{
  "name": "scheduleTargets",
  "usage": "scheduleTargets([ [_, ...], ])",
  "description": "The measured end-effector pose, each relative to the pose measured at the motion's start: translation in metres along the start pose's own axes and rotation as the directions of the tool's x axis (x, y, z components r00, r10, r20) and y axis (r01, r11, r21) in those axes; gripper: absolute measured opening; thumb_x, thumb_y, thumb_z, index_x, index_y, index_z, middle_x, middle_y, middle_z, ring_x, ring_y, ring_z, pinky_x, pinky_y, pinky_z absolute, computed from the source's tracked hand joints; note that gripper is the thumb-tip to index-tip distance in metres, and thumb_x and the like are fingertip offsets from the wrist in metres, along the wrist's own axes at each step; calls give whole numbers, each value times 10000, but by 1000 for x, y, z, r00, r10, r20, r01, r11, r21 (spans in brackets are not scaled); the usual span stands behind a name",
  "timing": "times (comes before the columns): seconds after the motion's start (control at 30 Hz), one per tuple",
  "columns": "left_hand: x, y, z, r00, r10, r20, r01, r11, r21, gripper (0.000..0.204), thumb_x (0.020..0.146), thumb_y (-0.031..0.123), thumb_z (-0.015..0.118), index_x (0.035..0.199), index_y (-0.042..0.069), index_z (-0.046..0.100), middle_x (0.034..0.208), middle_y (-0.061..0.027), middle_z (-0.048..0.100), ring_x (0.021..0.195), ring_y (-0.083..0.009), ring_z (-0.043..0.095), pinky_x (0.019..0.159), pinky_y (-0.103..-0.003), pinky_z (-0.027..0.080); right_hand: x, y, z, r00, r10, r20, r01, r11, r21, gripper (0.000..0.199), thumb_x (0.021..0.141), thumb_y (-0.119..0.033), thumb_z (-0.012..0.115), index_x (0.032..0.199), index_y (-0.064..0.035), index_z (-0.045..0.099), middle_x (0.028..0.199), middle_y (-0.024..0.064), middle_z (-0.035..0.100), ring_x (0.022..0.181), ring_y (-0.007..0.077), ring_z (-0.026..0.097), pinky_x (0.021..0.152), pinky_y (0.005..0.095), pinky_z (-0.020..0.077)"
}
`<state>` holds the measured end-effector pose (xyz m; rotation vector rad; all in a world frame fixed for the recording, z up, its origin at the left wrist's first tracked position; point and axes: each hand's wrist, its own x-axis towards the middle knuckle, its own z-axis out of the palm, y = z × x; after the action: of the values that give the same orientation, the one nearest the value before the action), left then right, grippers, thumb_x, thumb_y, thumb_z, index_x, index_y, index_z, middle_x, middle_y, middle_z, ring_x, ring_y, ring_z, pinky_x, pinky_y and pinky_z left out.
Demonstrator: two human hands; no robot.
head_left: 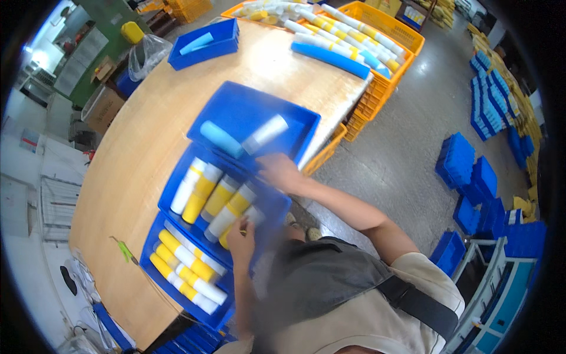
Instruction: The person sorts cylindrical plastic tubes from a yellow basket into blue trays, separating them by color and stacking them. They then carry a filled tray to a nearby area and place it on the floor. Finally, they pick up a large yellow sack and carry it across the room.
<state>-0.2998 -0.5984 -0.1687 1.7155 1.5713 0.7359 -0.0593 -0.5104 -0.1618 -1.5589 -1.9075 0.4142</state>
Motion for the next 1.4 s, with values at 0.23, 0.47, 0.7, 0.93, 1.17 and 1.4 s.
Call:
scheduleTargets([
  [0.23,109,30,39,992,91,-90,-89,996,27,189,952,161,653,1041,-3,680,900,-153,720,785,-253,694,743,-341,542,171,36,130,993,-25,117,65,932,-357,611,809,-447,768,1185,-16,554,1101,187,625,970,318,643,845,419,462],
  [0.47,189,80,84,985,127,116,-142,982,127,331,876,188,712,1153,19,650,1106,-192,688,1067,-373,649,913,-434,516,222,99,88,838,-39,544,-203,903,378,846,866,-292,750,1490,34,280,1340,315,541,1189,430,588,997,457,481],
  [0.7,290,83,173,962,189,199,-270,782,561,880,779,209,787,1534,94,350,1530,-173,391,1434,-386,356,1168,-607,253,366,218,-15,941,-228,249,155,947,280,814,852,-217,755,1506,7,326,1490,283,414,1374,408,430,1136,484,358],
  [0.93,312,97,214,977,-194,89,92,758,646,435,781,139,679,1205,78,605,1203,-151,608,1260,-338,525,1154,-659,224,606,326,-31,957,-269,-105,243,948,-206,710,766,-126,745,1395,1,442,1296,229,572,1173,419,549,983,512,439],
  [1.17,334,156,192,596,-765,-242,778,626,-62,680,774,334,817,1281,-3,514,1141,-238,662,1031,-355,673,910,-431,527,682,348,49,968,-196,158,250,823,-509,570,838,-287,737,1285,-15,512,1180,174,609,1129,345,572,1031,490,404],
  [1.4,332,169,168,605,-654,-454,255,699,-668,594,784,37,802,1297,-6,506,1200,-127,616,1087,-229,604,966,-374,480,551,328,47,937,-347,32,348,923,-165,478,886,-156,591,1324,20,514,1025,165,595,972,327,583,847,441,453],
])
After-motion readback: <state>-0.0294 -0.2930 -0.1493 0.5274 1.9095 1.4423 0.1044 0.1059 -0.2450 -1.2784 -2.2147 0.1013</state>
